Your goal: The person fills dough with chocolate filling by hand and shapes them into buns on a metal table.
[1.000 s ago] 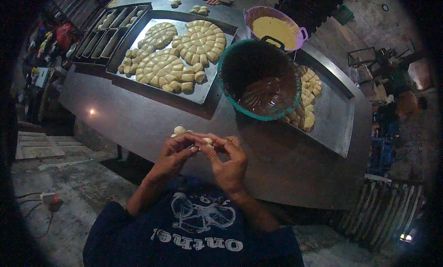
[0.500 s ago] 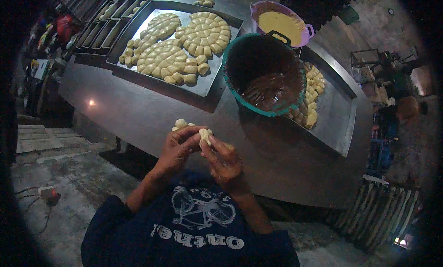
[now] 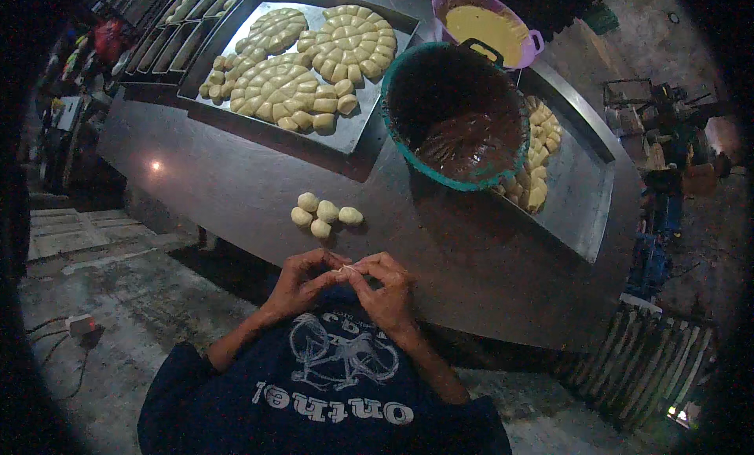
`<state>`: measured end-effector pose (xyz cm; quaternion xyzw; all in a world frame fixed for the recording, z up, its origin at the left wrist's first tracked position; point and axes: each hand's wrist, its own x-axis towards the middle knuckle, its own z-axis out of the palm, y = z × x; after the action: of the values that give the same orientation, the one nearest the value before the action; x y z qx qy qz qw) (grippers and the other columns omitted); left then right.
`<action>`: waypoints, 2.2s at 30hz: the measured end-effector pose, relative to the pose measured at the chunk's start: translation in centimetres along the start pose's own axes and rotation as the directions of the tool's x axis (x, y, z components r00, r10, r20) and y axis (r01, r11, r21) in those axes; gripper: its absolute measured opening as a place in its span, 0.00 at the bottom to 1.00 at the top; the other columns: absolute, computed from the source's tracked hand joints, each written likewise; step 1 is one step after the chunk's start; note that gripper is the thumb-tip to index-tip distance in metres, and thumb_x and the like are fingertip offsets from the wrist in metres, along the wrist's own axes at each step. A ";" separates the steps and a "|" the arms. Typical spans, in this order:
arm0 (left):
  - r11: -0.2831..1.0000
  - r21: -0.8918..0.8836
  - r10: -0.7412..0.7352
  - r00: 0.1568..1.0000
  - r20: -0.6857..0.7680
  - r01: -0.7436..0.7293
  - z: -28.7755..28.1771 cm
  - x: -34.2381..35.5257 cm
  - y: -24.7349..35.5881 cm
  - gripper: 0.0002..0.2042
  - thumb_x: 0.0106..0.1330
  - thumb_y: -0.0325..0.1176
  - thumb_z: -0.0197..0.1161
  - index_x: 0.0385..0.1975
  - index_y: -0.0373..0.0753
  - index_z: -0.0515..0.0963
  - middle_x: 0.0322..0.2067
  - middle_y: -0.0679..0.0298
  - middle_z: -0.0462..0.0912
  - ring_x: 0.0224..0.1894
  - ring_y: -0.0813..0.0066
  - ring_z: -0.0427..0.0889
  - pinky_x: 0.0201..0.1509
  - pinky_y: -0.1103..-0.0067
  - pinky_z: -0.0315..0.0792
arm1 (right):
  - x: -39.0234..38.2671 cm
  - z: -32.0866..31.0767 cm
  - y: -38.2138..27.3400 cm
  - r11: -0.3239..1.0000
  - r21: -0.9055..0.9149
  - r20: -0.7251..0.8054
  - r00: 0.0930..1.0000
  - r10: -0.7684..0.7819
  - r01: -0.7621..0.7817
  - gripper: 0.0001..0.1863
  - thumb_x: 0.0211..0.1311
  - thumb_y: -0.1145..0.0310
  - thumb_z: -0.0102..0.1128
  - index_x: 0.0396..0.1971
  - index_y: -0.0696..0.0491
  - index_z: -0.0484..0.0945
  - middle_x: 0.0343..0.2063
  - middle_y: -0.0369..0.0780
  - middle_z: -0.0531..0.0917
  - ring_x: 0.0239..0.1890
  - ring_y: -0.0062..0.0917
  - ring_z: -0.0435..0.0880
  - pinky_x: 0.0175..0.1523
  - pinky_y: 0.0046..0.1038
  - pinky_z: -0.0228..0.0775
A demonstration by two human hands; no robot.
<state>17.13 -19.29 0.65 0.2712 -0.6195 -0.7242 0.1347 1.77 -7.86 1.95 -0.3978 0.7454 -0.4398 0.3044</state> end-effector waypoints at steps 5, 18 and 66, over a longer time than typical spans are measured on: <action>0.996 -0.085 -0.029 1.000 0.005 0.029 -0.3 0.4 -1.4 0.07 0.65 0.25 0.62 0.40 0.32 0.77 0.40 0.57 0.84 0.49 0.73 0.80 0.55 0.75 0.73 | 0.4 -0.3 2.1 0.951 0.225 0.175 0.969 0.177 -0.214 0.06 0.54 0.73 0.70 0.30 0.59 0.85 0.33 0.40 0.85 0.36 0.23 0.84 0.42 0.25 0.76; 0.907 0.315 0.235 0.957 0.171 -0.280 -7.0 3.6 -1.5 0.30 0.57 0.24 0.69 0.61 0.41 0.66 0.59 0.56 0.73 0.58 0.64 0.75 0.63 0.71 0.69 | 2.9 3.0 6.1 0.999 -0.020 0.257 0.966 0.036 -0.032 0.15 0.56 0.80 0.63 0.45 0.58 0.79 0.34 0.39 0.83 0.38 0.28 0.84 0.45 0.28 0.76; 0.483 0.681 0.323 0.835 0.447 -0.551 -12.6 9.0 -7.8 0.13 0.57 0.31 0.62 0.43 0.40 0.74 0.42 0.57 0.77 0.48 0.53 0.75 0.54 0.65 0.70 | 8.6 8.9 8.3 0.667 -0.569 0.276 0.876 -0.395 0.481 0.28 0.45 0.56 0.73 0.43 0.54 0.73 0.40 0.42 0.74 0.45 0.38 0.77 0.48 0.39 0.72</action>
<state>17.89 -32.91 -9.99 0.0369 -0.9324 -0.3452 0.1009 1.97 -16.48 -10.21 -0.6702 0.7085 -0.2026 0.0887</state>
